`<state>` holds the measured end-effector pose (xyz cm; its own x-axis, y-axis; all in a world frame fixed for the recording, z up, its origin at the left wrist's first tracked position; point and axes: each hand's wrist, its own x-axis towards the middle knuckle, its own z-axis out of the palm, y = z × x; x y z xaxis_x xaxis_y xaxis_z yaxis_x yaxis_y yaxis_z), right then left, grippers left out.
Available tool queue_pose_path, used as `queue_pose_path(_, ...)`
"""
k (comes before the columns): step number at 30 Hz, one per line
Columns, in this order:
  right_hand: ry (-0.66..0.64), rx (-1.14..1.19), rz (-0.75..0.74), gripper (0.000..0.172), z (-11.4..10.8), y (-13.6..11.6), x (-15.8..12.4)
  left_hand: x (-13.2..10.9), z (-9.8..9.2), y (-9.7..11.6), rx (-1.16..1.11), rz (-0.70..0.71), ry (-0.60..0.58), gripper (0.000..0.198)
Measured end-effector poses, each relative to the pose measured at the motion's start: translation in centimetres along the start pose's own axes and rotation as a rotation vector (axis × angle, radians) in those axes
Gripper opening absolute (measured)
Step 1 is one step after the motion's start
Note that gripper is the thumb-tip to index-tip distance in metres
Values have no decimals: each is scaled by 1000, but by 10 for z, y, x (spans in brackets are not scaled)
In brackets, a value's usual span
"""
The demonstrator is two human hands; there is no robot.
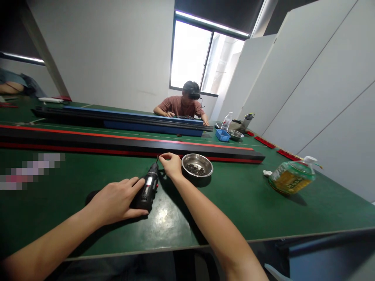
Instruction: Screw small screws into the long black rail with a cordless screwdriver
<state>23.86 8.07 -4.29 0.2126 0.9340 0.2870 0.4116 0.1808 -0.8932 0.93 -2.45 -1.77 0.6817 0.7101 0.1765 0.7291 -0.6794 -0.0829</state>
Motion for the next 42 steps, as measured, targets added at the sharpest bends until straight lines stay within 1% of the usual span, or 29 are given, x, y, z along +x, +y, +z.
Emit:
queue_pose_path(3, 65, -15, 113, 12, 24, 15, 15, -1, 0, 1, -5, 5, -2, 76)
queue_pose_path(5, 92, -14, 142, 14, 35, 21, 26, -1, 0, 1, -8, 12, -4, 78)
queue_pose_path(7, 93, -22, 153, 15, 42, 26, 36, -1, 1, 1, -12, 19, -6, 78)
queue_pose_path(11, 52, -21, 258, 15, 43, 30, 47, -1, 1, 1, -17, 26, -10, 77)
queue_pose_path(15, 23, 102, 315, 14, 35, 27, 46, -1, 0, 1, -24, 29, -14, 76)
queue_pose_path(19, -45, 204, 317, 10, 28, 21, 43, 0, -2, 1, -30, 30, -15, 76)
queue_pose_path(21, -57, 225, 321, 9, 28, 20, 43, 0, -2, 1, -31, 30, -13, 76)
queue_pose_path(24, -63, 211, 322, 8, 30, 22, 45, 0, -1, 1, -31, 29, -10, 76)
queue_pose_path(27, -72, 149, 297, 10, 32, 26, 47, 0, -1, 1, -31, 27, -10, 76)
queue_pose_path(30, -62, 56, 255, 14, 35, 29, 47, 0, -1, 1, -28, 26, -10, 77)
queue_pose_path(33, -35, -25, 230, 22, 36, 29, 45, 0, -1, 0, -24, 24, -8, 77)
queue_pose_path(38, 4, 47, 190, 34, 36, 28, 40, 0, -1, 1, -21, 22, -6, 76)
queue_pose_path(42, -18, -20, 120, 37, 36, 30, 38, 0, -1, 2, -18, 19, -6, 76)
